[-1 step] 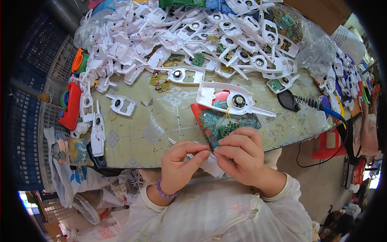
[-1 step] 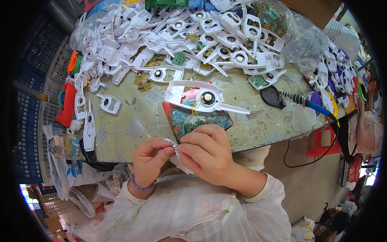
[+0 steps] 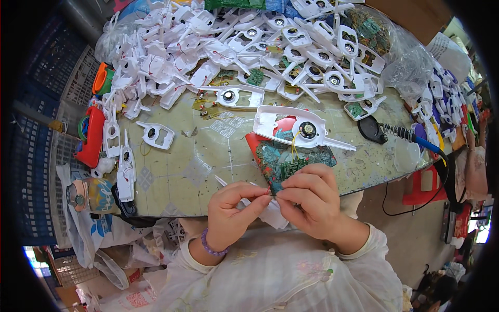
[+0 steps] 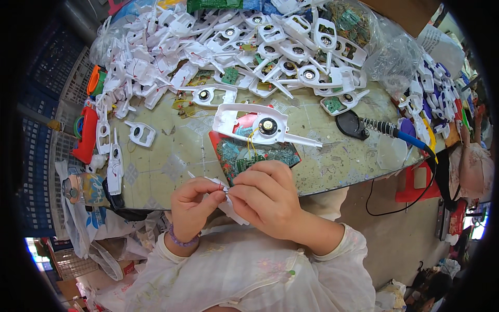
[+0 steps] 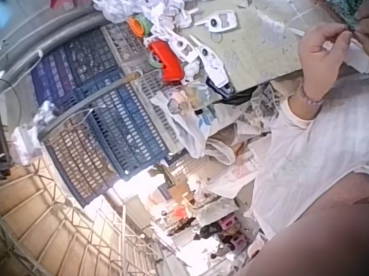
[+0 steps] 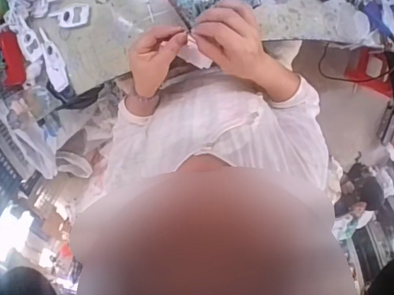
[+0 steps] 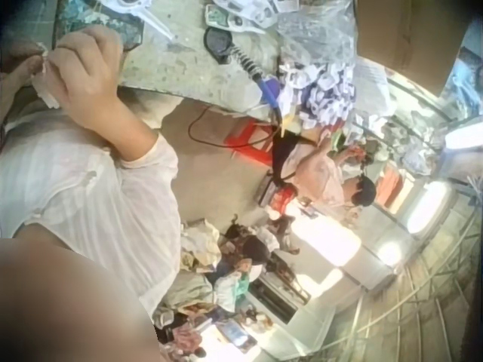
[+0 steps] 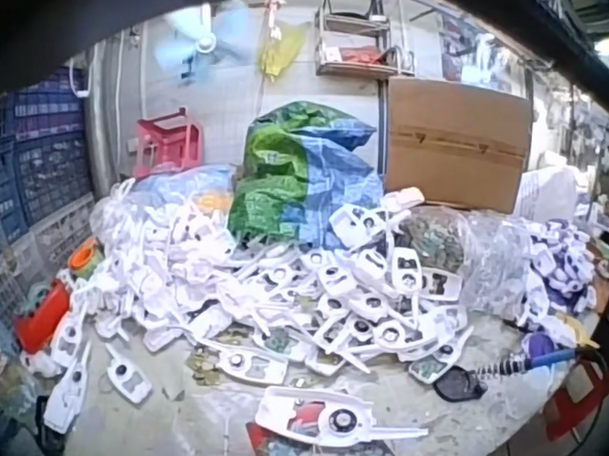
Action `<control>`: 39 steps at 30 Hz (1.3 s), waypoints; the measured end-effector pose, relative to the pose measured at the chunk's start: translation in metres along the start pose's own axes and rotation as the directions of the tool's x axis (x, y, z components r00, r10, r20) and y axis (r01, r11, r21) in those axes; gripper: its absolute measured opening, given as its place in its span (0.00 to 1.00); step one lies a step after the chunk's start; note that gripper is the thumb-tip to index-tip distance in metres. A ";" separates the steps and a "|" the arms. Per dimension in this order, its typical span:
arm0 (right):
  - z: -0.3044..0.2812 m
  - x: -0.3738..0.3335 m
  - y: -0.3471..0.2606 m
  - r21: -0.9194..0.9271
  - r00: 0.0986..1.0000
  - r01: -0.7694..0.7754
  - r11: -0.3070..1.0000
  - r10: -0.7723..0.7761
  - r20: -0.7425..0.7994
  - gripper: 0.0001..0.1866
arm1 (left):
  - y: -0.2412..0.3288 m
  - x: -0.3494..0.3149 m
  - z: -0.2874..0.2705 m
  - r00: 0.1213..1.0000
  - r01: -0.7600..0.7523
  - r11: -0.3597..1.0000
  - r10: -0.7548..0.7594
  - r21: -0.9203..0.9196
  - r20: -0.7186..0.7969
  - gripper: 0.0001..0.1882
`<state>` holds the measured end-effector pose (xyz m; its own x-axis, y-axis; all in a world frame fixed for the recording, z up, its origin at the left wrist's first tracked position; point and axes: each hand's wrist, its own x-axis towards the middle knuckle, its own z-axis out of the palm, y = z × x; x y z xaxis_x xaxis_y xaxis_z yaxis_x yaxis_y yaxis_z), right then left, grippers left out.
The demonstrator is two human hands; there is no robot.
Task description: Soldering wires to small circuit boards and assembling them into plastic toy housings.
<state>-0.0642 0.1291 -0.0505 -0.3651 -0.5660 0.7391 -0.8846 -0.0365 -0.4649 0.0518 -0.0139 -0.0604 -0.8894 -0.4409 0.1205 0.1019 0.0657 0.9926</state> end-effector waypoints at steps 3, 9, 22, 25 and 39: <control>0.001 -0.001 -0.001 0.034 0.999 -0.036 0.999 0.035 0.027 0.13 | 0.003 0.002 -0.001 0.993 -0.113 0.991 0.110 0.071 0.045 0.07; 0.002 -0.004 0.000 -0.050 0.998 0.011 0.999 -0.008 0.063 0.11 | 0.010 0.007 -0.006 0.969 -0.243 0.937 0.222 0.252 0.110 0.09; -0.001 -0.011 -0.001 -0.059 0.997 -0.064 0.996 0.066 0.033 0.12 | 0.011 0.013 -0.006 0.965 -0.256 0.917 0.221 0.306 0.144 0.10; -0.001 -0.012 0.000 -0.039 0.999 -0.044 0.998 0.044 0.007 0.12 | 0.014 0.014 -0.007 0.951 -0.234 0.934 0.162 0.269 0.263 0.09; -0.019 0.004 0.017 -0.206 0.971 -0.208 0.956 0.227 0.076 0.21 | 0.008 0.026 -0.004 0.910 -0.413 0.824 0.354 0.389 0.216 0.11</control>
<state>-0.0860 0.1419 -0.0466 -0.5335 -0.6204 0.5748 -0.8298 0.2526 -0.4976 0.0311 -0.0281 -0.0496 -0.8693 -0.1845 0.4585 0.2781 0.5843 0.7624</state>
